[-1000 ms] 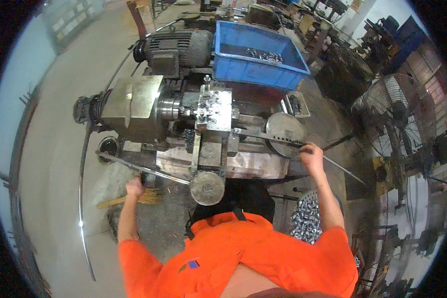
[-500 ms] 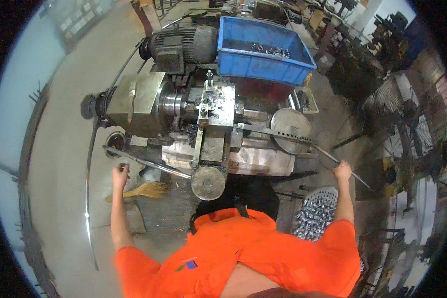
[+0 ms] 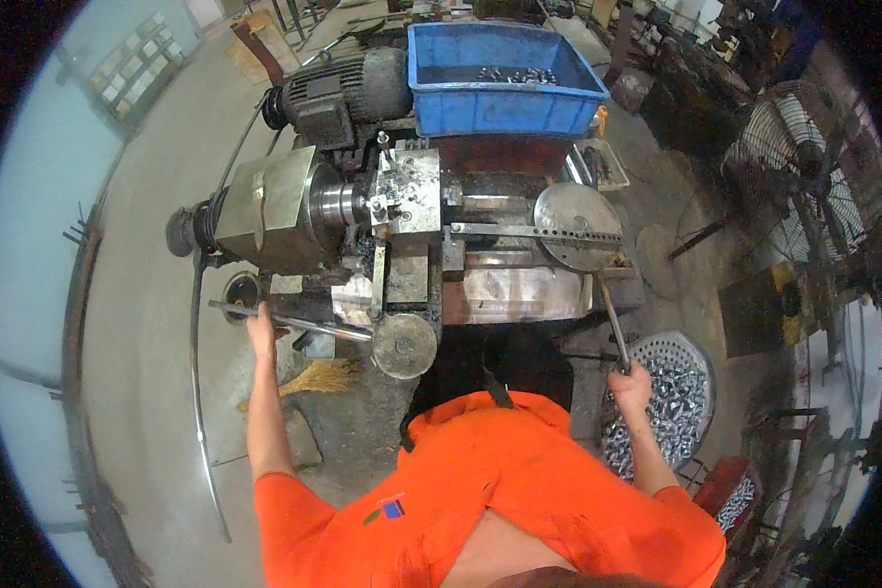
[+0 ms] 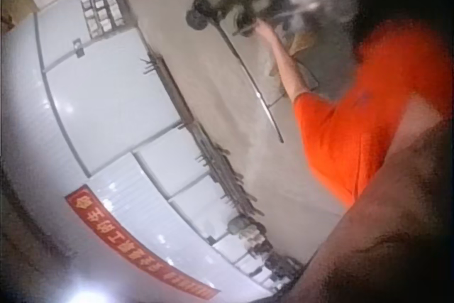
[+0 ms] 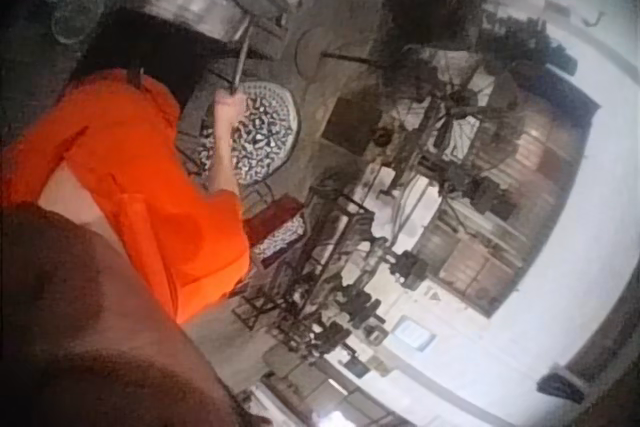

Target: The person operates a metal turning machine, repeatedly inserting small metal pieces into the chuck and using a long metal rod to guide the process. The person collects the processed pieces in a perforated metal tray and occasionally places them into a blue bin.

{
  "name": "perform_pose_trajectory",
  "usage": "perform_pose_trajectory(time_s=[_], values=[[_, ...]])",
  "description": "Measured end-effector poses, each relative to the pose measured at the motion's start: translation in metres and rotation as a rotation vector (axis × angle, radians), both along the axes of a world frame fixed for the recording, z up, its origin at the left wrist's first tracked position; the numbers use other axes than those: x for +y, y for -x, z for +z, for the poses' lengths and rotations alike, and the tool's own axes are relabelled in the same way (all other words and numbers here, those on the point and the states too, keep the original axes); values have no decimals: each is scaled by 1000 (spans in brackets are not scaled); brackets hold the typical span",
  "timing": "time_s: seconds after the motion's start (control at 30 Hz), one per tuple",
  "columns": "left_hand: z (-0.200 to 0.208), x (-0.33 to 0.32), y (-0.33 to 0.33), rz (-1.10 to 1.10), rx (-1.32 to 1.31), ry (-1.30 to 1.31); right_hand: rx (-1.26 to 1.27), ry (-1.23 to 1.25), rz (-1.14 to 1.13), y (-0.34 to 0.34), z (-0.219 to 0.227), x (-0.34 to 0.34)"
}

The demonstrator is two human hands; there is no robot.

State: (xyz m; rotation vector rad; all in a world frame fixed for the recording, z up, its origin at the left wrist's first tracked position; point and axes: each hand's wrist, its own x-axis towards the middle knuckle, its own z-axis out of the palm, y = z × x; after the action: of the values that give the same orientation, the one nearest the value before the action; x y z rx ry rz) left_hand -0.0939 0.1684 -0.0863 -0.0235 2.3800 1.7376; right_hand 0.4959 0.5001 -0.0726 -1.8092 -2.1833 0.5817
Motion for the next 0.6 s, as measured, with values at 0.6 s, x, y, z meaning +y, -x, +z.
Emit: perform_pose_trajectory(time_s=[0.6], values=[[-3, -19, 10, -38, -95, 136, 5, -55, 36, -5, 4, 17]])
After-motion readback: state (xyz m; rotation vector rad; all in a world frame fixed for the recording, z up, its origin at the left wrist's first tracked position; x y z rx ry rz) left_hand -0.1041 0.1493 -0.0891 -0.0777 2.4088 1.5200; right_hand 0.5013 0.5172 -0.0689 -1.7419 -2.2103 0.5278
